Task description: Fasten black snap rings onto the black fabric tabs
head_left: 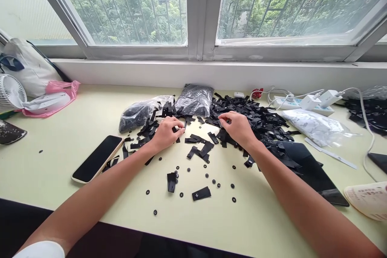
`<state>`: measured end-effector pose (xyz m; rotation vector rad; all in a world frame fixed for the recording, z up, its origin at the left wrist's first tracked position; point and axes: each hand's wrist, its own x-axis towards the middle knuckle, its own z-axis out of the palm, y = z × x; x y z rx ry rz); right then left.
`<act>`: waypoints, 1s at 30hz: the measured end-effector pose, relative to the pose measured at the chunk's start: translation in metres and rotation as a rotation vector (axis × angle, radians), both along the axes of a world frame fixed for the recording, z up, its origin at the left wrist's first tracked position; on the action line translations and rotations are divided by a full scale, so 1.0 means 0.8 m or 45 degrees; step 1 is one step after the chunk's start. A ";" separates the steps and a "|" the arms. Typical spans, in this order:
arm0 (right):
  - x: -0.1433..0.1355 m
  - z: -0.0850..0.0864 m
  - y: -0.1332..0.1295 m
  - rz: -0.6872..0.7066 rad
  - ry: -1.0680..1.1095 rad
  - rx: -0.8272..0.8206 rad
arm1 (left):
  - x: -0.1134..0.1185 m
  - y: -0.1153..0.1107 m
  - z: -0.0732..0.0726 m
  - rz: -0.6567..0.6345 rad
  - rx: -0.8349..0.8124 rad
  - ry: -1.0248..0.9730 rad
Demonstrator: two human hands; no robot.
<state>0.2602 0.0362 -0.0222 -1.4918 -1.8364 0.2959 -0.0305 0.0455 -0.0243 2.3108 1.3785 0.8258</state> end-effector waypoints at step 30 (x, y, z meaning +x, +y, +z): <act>0.027 0.034 0.041 0.005 -0.693 -0.248 | -0.001 0.000 -0.005 -0.185 0.043 0.055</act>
